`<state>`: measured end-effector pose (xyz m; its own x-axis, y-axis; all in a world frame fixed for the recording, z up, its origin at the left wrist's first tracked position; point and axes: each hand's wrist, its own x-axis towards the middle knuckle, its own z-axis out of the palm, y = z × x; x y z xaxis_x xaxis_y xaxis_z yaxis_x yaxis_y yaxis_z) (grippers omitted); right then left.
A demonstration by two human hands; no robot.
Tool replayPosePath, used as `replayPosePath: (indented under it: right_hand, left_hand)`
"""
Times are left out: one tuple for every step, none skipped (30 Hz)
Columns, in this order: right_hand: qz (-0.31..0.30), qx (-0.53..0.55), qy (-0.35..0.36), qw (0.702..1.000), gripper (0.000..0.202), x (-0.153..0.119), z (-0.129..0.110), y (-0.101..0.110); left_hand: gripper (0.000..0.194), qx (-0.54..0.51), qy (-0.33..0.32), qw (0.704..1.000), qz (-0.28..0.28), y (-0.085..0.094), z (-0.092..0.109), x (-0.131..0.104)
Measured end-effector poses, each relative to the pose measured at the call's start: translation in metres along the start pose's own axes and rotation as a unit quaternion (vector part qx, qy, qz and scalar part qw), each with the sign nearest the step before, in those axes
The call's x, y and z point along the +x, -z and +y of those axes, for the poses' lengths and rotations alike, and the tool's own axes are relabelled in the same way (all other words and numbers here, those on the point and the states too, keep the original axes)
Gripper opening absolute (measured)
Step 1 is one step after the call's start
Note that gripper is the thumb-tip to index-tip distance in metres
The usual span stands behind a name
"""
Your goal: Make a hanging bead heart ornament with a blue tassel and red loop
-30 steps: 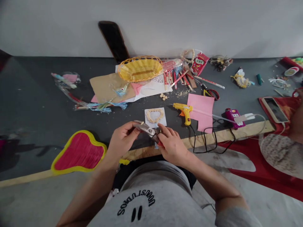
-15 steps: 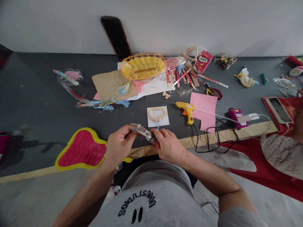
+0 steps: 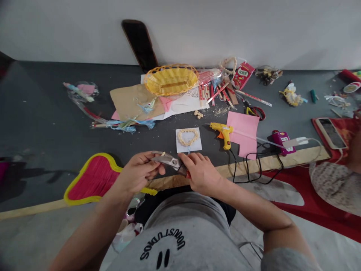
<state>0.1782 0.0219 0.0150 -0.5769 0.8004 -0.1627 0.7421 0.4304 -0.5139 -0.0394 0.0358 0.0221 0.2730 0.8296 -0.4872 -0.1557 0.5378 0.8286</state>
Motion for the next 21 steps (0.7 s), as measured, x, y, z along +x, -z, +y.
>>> replayPosePath:
  right_hand:
    - [0.004, 0.001, 0.003, 1.0, 0.069, 0.0, 0.001, -0.001]
    - [0.005, -0.002, 0.004, 1.0, 0.067, 0.001, 0.003, -0.002]
    - [0.004, -0.007, 0.002, 1.0, 0.064, 0.001, 0.004, -0.002]
    - [0.001, -0.014, -0.004, 1.0, 0.062, 0.003, 0.005, -0.002]
    - [-0.003, -0.022, -0.012, 1.0, 0.06, 0.004, 0.005, -0.002]
    - [-0.008, -0.029, -0.022, 0.999, 0.058, 0.005, 0.005, -0.001]
    - [-0.011, -0.034, -0.032, 0.999, 0.057, 0.006, 0.005, -0.001]
    - [-0.013, -0.036, -0.041, 0.998, 0.057, 0.007, 0.005, 0.0]
    - [-0.013, -0.038, -0.048, 0.998, 0.057, 0.008, 0.004, 0.0]
    - [-0.013, -0.039, -0.052, 0.998, 0.058, 0.009, 0.003, 0.001]
    - [-0.012, -0.039, -0.053, 0.998, 0.058, 0.009, 0.002, 0.001]
    - [-0.012, -0.039, -0.052, 0.998, 0.06, 0.009, 0.001, 0.002]
    - [-0.014, -0.039, -0.049, 0.998, 0.061, 0.009, -0.001, 0.003]
    - [-0.017, -0.038, -0.045, 0.998, 0.063, 0.008, -0.002, 0.003]
    - [-0.022, -0.038, -0.04, 0.998, 0.064, 0.008, -0.004, 0.004]
    - [-0.027, -0.037, -0.036, 0.998, 0.066, 0.007, -0.006, 0.005]
    - [-0.033, -0.037, -0.032, 0.998, 0.068, 0.006, -0.008, 0.005]
    - [-0.038, -0.039, -0.029, 0.998, 0.069, 0.005, -0.009, 0.005]
    - [-0.042, -0.04, -0.027, 0.998, 0.068, 0.004, -0.011, 0.004]
    - [-0.044, -0.04, -0.025, 0.998, 0.067, 0.003, -0.011, 0.002]
    - [-0.045, -0.038, -0.023, 0.998, 0.066, 0.004, -0.012, 0.0]
  left_hand:
    - [0.028, -0.005, 0.008, 1.0, -0.007, -0.001, 0.001, 0.001]
    - [0.029, -0.008, 0.014, 1.0, -0.011, -0.001, 0.0, 0.003]
    - [0.03, -0.008, 0.016, 1.0, -0.009, -0.002, -0.001, 0.005]
    - [0.031, -0.004, 0.014, 1.0, -0.001, -0.002, -0.003, 0.006]
    - [0.031, 0.006, 0.006, 1.0, 0.009, -0.002, -0.005, 0.008]
    - [0.031, 0.024, -0.008, 0.999, 0.023, -0.003, -0.007, 0.009]
    - [0.031, 0.052, -0.029, 0.998, 0.037, -0.003, -0.009, 0.009]
    - [0.031, 0.088, -0.056, 0.993, 0.056, -0.004, -0.01, 0.009]
    - [0.029, 0.129, -0.086, 0.985, 0.08, -0.005, -0.011, 0.009]
    - [0.027, 0.17, -0.116, 0.973, 0.106, -0.005, -0.011, 0.008]
    - [0.024, 0.203, -0.143, 0.96, 0.132, -0.006, -0.011, 0.007]
    - [0.022, 0.223, -0.163, 0.949, 0.155, -0.006, -0.01, 0.006]
    - [0.02, 0.225, -0.171, 0.945, 0.165, -0.006, -0.01, 0.005]
    - [0.019, 0.208, -0.166, 0.95, 0.161, -0.006, -0.009, 0.004]
    - [0.019, 0.175, -0.148, 0.963, 0.145, -0.005, -0.009, 0.003]
    - [0.019, 0.131, -0.119, 0.977, 0.121, -0.004, -0.008, 0.002]
    - [0.021, 0.086, -0.085, 0.988, 0.096, -0.002, -0.008, 0.001]
    - [0.022, 0.048, -0.052, 0.995, 0.072, -0.001, -0.008, 0.0]
    - [0.024, 0.021, -0.024, 0.998, 0.053, 0.001, -0.008, -0.001]
    - [0.025, 0.007, -0.005, 0.999, 0.043, 0.003, -0.008, -0.003]
    - [0.025, 0.003, 0.009, 0.999, 0.037, 0.005, -0.009, -0.003]
